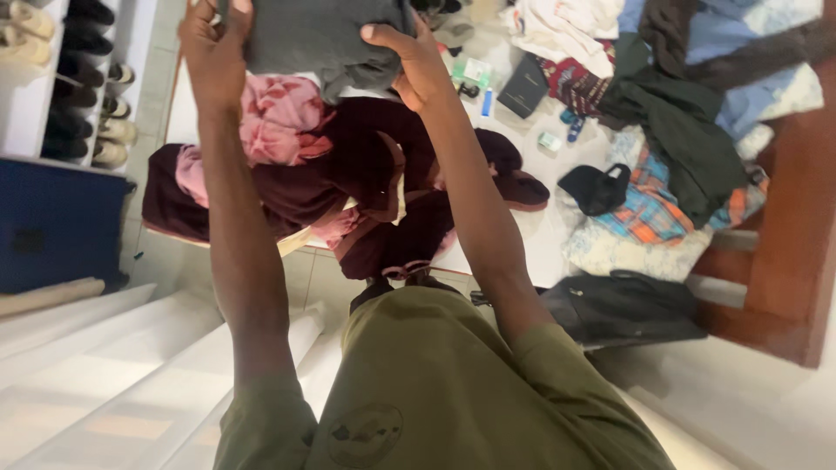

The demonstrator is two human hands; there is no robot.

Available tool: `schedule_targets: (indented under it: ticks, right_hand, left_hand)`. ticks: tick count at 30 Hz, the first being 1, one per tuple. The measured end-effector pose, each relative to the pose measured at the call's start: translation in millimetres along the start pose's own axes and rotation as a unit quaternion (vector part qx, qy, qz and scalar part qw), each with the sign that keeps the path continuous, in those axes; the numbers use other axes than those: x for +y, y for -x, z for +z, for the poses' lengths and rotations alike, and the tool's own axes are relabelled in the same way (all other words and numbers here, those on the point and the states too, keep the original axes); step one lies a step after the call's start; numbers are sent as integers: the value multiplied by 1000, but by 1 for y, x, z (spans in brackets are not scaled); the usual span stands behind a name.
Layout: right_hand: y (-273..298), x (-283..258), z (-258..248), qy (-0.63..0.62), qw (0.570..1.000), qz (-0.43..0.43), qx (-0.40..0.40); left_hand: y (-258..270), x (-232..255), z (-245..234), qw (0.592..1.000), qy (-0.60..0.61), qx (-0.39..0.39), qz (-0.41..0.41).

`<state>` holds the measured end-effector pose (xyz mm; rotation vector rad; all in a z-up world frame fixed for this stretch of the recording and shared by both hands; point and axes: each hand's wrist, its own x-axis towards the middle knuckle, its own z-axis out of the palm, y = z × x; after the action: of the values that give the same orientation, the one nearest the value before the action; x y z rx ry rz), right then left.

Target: The person picks up a cap, a black t-shirt, and a gray piece of clothing from a bed and places them on a vanity. The person also moves several bottles and a container of wipes on the vanity.

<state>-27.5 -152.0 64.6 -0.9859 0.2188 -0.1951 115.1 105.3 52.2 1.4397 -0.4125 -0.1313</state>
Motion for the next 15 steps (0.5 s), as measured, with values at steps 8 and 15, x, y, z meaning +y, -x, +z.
schedule_targets:
  ticks: [8, 15]
  right_hand:
    - [9, 117, -18, -14, 962, 67, 265]
    - [50, 171, -58, -24, 963, 98, 250]
  left_hand:
    - [105, -148, 25, 955, 87, 114, -260]
    - [163, -190, 62, 726, 493, 59, -475]
